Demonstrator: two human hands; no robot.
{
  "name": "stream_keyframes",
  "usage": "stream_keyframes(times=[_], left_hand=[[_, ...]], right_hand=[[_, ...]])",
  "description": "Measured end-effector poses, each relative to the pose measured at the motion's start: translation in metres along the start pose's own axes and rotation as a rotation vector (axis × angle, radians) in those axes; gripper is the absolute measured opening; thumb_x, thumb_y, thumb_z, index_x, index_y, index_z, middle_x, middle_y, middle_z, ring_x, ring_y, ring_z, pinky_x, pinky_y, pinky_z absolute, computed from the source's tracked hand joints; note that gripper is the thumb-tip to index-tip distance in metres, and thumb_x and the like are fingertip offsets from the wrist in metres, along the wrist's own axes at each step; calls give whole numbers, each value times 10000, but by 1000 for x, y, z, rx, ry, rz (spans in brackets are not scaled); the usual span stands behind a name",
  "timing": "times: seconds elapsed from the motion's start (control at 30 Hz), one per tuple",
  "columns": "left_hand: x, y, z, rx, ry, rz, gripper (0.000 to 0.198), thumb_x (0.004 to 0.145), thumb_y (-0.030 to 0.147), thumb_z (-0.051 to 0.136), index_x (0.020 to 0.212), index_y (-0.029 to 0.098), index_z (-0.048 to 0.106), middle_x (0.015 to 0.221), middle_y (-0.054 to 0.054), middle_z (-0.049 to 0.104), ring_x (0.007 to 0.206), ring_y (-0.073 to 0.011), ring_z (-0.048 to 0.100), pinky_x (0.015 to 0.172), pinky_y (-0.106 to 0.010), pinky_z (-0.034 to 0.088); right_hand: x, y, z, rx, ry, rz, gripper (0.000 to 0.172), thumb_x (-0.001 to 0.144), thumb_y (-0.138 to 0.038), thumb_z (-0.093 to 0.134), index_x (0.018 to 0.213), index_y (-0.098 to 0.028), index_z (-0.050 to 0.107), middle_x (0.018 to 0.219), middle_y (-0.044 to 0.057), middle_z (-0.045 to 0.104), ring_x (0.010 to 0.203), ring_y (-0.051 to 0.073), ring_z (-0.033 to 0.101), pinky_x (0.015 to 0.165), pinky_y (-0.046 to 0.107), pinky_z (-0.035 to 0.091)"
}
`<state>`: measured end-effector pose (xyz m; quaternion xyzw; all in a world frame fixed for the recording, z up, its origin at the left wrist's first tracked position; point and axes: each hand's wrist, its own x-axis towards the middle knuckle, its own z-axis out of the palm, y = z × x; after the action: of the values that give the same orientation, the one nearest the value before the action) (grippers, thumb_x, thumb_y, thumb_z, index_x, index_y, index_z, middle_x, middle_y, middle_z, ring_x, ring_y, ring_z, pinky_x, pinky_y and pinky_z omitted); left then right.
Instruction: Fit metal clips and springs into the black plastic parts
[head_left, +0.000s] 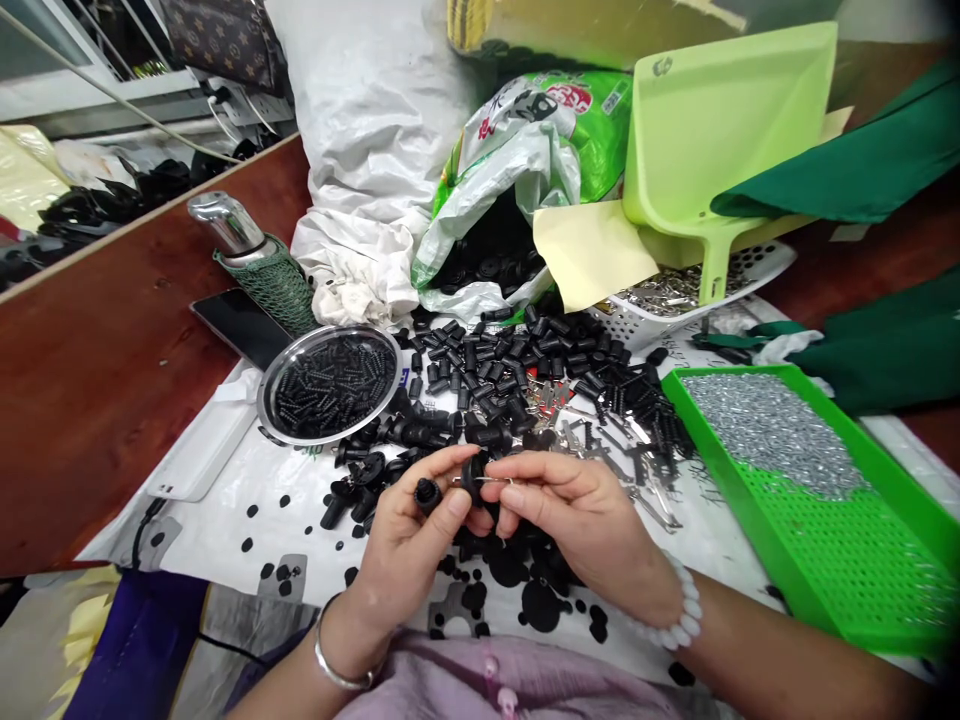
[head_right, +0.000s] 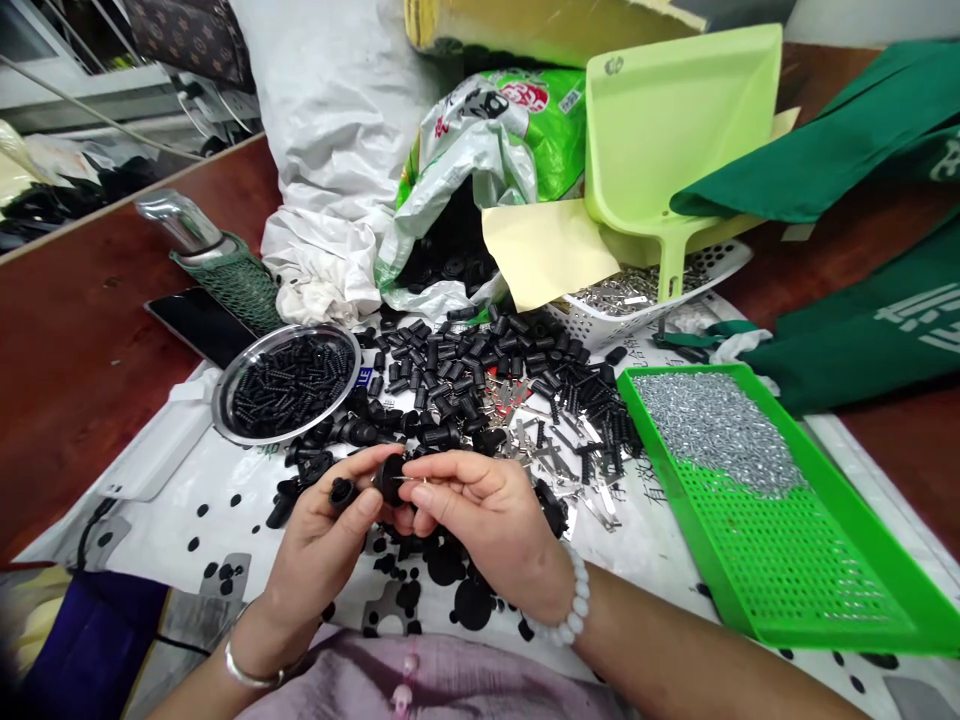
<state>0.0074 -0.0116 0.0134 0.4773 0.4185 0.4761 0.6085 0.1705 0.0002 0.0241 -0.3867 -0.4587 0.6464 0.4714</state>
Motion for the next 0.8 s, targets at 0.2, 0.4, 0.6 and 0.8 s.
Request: stream_keyframes(times=[0.2,0.4,0.6,0.8], left_hand=[[0,-11,-4,-150,-34,-62,310,834,277,574,1127,176,551,723,-38,661,632,-165,626,630,-300,502],[-1,-12,-5,-146,-67,-119,265,846,295,555,1076,165,554,664,-37,660,577,-157,615,591,-284,491],[1,-11,-2,-104,-89,-121,262,837,287,572,1060,154,546,639,-22,635,572,-142,603,583,-266,491],[4,-10,-2,-28,-92,-178,255,843,306,557,1034,139,536,672,-23,631,524,-114,582,530,-233,485]], right_hand=[[-5,2,-4,-175,24,-132,74,763,-208,639,816,-168,670,636,16,678,558,119,638,528,232,555],[-5,0,-8,-556,-34,-554,176,803,-77,568,882,-199,668,833,51,684,775,155,638,684,291,543],[-4,5,-7,-595,-50,-552,165,824,-80,543,911,-171,650,779,47,645,703,140,614,634,279,517],[-1,9,-9,-660,-48,-562,145,836,-106,523,890,-150,650,755,54,623,675,146,604,608,283,508]])
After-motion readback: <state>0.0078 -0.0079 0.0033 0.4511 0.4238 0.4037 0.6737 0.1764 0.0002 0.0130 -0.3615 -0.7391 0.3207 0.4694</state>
